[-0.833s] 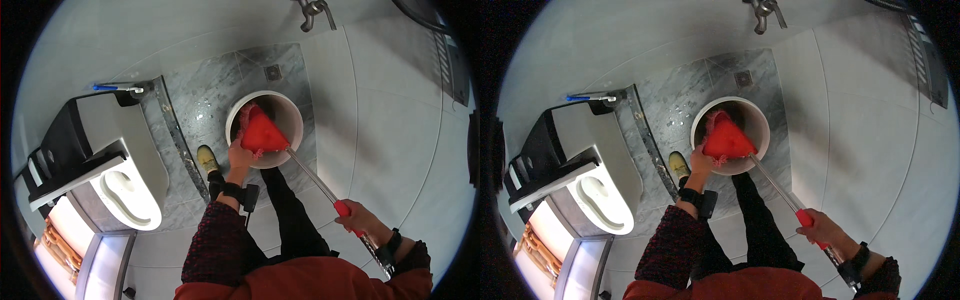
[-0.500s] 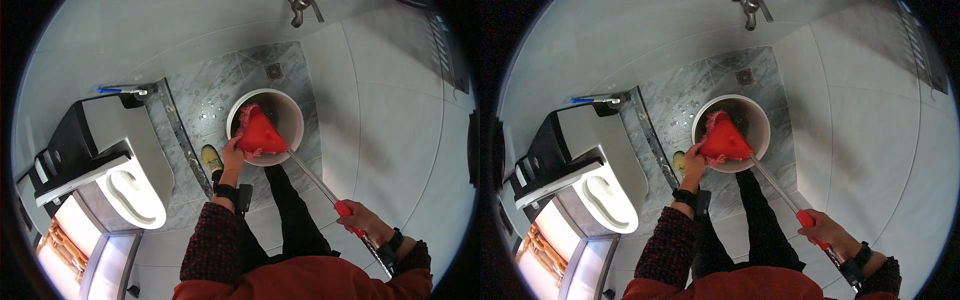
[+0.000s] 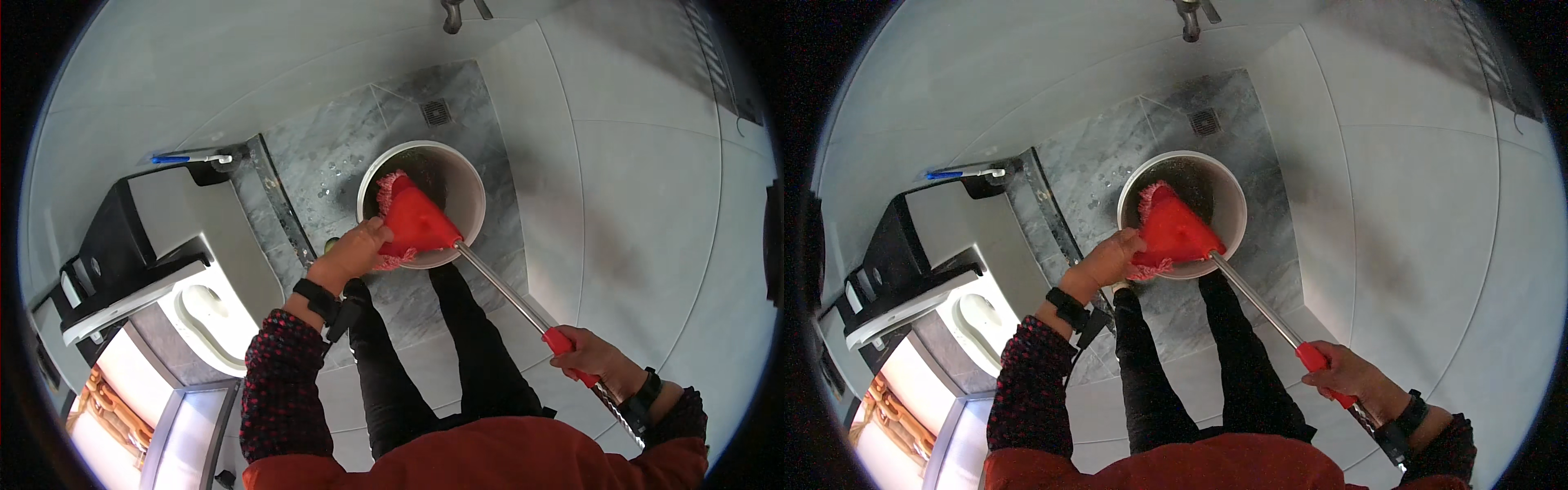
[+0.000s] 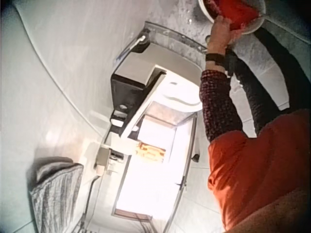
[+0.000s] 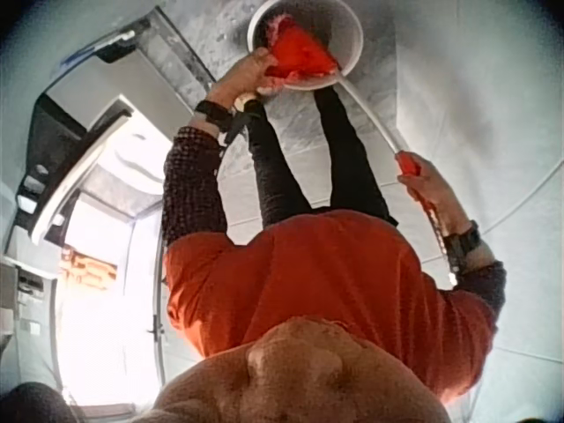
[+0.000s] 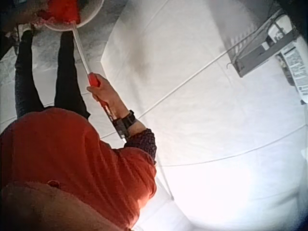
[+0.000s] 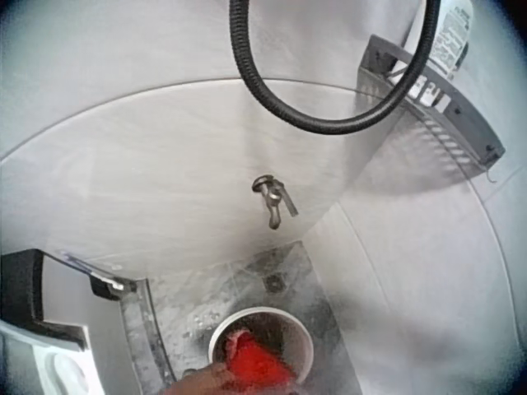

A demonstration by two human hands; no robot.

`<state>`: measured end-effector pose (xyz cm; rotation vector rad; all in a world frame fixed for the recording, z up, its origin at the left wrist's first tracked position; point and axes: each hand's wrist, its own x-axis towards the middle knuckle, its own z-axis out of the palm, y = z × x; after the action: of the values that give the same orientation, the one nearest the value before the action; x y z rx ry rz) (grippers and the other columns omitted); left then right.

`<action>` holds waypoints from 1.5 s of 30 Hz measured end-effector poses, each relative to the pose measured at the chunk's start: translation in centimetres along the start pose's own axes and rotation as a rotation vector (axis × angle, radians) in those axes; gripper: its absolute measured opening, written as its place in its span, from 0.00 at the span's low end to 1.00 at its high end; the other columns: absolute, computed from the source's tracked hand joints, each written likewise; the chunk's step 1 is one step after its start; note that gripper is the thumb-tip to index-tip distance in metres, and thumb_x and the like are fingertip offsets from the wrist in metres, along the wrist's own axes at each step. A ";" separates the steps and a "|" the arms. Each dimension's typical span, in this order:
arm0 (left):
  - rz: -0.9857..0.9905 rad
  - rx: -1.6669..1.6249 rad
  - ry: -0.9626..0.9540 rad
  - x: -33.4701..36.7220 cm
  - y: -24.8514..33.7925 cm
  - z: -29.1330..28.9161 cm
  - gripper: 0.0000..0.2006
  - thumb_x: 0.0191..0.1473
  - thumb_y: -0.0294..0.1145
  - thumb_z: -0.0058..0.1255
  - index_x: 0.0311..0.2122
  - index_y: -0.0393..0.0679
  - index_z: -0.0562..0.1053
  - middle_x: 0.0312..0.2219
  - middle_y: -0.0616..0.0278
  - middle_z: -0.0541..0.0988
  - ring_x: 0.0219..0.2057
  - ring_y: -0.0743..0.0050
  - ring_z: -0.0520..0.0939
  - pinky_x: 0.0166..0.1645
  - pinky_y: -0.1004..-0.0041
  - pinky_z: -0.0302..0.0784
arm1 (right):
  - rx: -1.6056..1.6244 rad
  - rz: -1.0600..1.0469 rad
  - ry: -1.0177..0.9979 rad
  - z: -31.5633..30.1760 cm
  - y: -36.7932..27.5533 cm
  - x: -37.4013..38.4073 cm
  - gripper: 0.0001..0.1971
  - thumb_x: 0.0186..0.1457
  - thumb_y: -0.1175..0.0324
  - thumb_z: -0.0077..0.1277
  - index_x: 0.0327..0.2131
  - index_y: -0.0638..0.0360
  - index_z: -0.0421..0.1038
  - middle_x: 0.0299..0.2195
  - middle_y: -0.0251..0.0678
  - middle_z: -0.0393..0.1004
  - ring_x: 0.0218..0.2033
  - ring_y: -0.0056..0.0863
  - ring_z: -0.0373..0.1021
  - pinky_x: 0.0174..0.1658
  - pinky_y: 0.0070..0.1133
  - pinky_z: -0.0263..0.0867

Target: Cleaning a bathroom sink, wringing out a mop head, and pouring out dirty bucket water into a toilet.

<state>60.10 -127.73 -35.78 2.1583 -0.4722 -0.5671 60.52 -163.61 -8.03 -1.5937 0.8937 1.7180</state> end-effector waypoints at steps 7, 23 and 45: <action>0.126 0.249 -0.168 1.1 -0.4 -0.1 0.07 0.38 0.22 0.48 0.28 0.37 0.70 0.29 0.52 0.73 0.34 0.52 0.76 0.39 0.62 0.73 | 0.052 -0.002 -0.038 0.4 -0.7 -0.5 0.21 0.47 0.75 0.52 0.47 0.64 0.62 0.21 0.28 0.63 0.17 0.15 0.61 0.22 0.15 0.58; 0.184 0.581 0.279 0.1 -0.9 -0.6 0.06 0.40 0.33 0.49 0.26 0.50 0.66 0.25 0.64 0.69 0.31 0.66 0.74 0.47 0.63 0.70 | 0.396 0.106 -0.136 0.2 -1.5 -0.3 0.21 0.42 0.82 0.44 0.45 0.65 0.60 0.18 0.29 0.62 0.13 0.17 0.58 0.17 0.16 0.55; 0.100 0.314 0.054 3.8 -2.5 5.9 0.19 0.46 0.30 0.44 0.47 0.47 0.69 0.50 0.58 0.69 0.54 0.57 0.65 0.61 0.54 0.53 | 0.429 0.199 -0.189 -0.7 -0.2 -3.6 0.22 0.45 0.79 0.47 0.48 0.65 0.60 0.17 0.28 0.63 0.13 0.16 0.60 0.17 0.14 0.58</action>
<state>60.36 -131.98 -41.94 2.4231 -0.6721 -0.3977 61.35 -164.11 -4.50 -1.0746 1.2568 1.6343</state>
